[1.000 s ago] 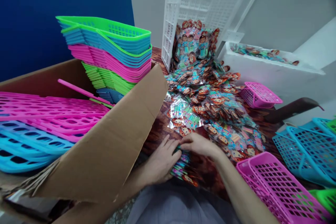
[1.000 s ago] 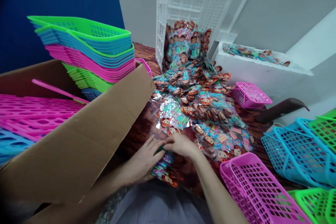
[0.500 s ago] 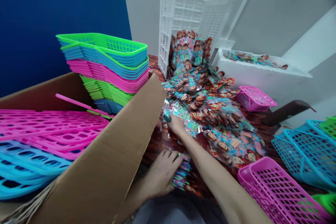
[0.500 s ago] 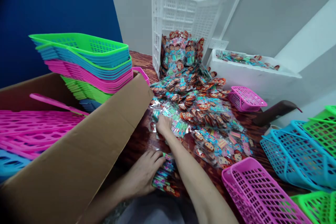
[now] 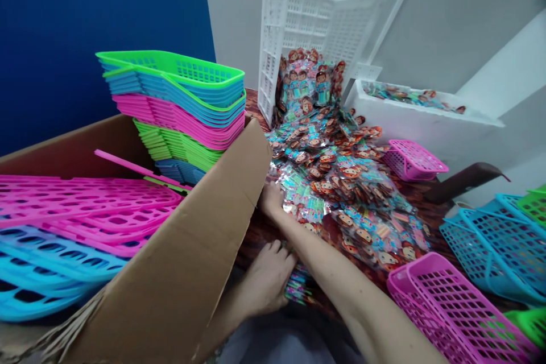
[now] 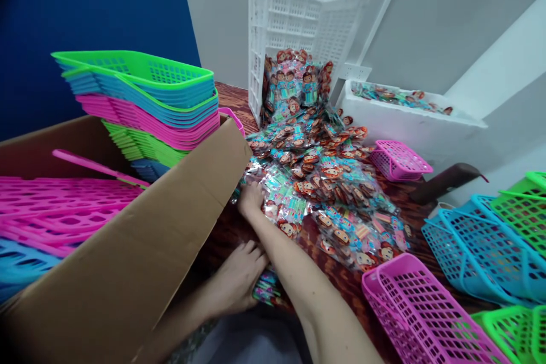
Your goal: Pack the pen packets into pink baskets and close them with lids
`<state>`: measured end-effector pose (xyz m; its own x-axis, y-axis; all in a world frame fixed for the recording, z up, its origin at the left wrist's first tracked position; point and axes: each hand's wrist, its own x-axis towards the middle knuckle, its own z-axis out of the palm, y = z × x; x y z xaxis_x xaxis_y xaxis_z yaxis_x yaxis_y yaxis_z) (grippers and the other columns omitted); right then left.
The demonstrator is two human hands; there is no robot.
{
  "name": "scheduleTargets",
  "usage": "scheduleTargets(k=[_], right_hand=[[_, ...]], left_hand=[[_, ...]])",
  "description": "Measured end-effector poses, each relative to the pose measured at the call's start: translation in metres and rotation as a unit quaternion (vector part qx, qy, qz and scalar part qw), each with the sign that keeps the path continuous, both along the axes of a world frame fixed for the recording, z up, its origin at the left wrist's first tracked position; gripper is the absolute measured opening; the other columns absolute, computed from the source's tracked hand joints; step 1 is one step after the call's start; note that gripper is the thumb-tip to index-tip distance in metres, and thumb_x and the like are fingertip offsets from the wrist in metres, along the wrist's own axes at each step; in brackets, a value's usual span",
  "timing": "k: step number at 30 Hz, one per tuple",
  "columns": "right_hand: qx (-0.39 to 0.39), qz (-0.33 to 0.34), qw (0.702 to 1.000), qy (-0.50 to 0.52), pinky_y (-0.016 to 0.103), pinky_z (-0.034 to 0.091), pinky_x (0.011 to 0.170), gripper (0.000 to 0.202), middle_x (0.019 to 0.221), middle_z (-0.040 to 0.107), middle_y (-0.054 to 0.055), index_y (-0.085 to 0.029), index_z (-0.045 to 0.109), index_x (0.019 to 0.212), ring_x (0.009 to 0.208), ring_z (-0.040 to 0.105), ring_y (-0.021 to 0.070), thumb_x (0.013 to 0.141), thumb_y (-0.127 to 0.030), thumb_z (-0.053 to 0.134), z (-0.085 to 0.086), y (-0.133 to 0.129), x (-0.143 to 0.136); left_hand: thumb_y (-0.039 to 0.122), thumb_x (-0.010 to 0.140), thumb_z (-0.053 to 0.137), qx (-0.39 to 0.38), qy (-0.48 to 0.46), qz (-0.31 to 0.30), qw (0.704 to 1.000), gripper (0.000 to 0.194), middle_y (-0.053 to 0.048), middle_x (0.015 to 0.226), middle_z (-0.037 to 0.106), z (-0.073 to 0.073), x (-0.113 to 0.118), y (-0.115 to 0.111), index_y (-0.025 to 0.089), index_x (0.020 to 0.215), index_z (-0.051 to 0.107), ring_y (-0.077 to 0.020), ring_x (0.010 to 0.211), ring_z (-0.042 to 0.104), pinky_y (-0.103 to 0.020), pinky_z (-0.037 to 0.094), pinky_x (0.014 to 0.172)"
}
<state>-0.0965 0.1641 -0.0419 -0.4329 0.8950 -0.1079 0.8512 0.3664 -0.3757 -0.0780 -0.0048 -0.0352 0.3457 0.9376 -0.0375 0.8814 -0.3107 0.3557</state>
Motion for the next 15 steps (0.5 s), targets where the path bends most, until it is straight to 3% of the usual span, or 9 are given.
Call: scheduleTargets(k=[3, 6, 7, 8, 11, 15], right_hand=[[-0.016, 0.075, 0.997, 0.017, 0.031, 0.044, 0.090, 0.053, 0.127, 0.064, 0.009, -0.028, 0.057, 0.135, 0.114, 0.060, 0.0239, 0.084, -0.014, 0.061, 0.015, 0.002, 0.025], [-0.024, 0.114, 0.993, 0.022, 0.028, 0.045, 0.088, 0.083, 0.133, 0.063, 0.006, -0.030, 0.031, 0.153, 0.115, 0.061, 0.0237, 0.080, -0.016, 0.067, 0.032, 0.006, 0.080], [-0.017, 0.114, 0.993, 0.011, 0.030, 0.046, 0.086, 0.081, 0.128, 0.065, 0.008, -0.026, 0.031, 0.153, 0.112, 0.062, 0.0254, 0.081, -0.020, 0.066, 0.036, 0.005, 0.101], [-0.005, 0.119, 0.993, -0.010, 0.031, 0.046, 0.086, 0.071, 0.123, 0.067, 0.009, -0.024, 0.041, 0.148, 0.110, 0.063, 0.0267, 0.082, -0.022, 0.067, 0.039, 0.004, 0.122], [0.027, 0.162, 0.983, -0.086, 0.032, 0.045, 0.086, 0.031, 0.112, 0.068, 0.010, -0.020, 0.067, 0.116, 0.106, 0.064, 0.0279, 0.086, -0.026, 0.064, 0.041, -0.011, 0.169], [-0.002, 0.175, 0.980, -0.095, 0.030, 0.045, 0.085, 0.019, 0.110, 0.067, 0.009, -0.021, 0.068, 0.106, 0.102, 0.064, 0.0238, 0.091, -0.027, 0.058, 0.027, -0.034, 0.183]], left_hand=[[0.028, 0.071, 0.066, 0.002, -0.008, 0.003, 1.000, 0.066, -0.013, 0.128, 0.056, 0.000, -0.001, 0.002, 0.016, 0.133, 0.048, -0.0321, 0.114, 0.049, -0.046, 0.043, 0.100], [0.030, 0.074, 0.066, 0.004, -0.023, 0.002, 1.000, 0.061, -0.013, 0.128, 0.057, -0.002, -0.001, 0.005, 0.019, 0.131, 0.047, -0.0315, 0.115, 0.049, -0.045, 0.042, 0.102], [0.031, 0.076, 0.065, 0.009, -0.029, -0.002, 1.000, 0.060, -0.013, 0.129, 0.056, -0.002, -0.002, 0.006, 0.019, 0.131, 0.047, -0.0317, 0.117, 0.049, -0.044, 0.041, 0.103], [0.031, 0.077, 0.064, 0.015, -0.034, -0.007, 0.999, 0.059, -0.014, 0.130, 0.056, -0.003, -0.002, 0.007, 0.018, 0.132, 0.047, -0.0319, 0.119, 0.048, -0.044, 0.040, 0.104], [0.029, 0.078, 0.062, 0.023, -0.042, -0.028, 0.998, 0.055, -0.014, 0.128, 0.056, -0.003, -0.003, 0.012, 0.016, 0.130, 0.048, -0.0315, 0.117, 0.050, -0.043, 0.042, 0.102], [0.024, 0.079, 0.061, 0.027, -0.034, -0.046, 0.998, 0.047, -0.014, 0.121, 0.059, 0.001, -0.003, 0.017, 0.016, 0.125, 0.051, -0.0311, 0.112, 0.054, -0.044, 0.045, 0.099]])
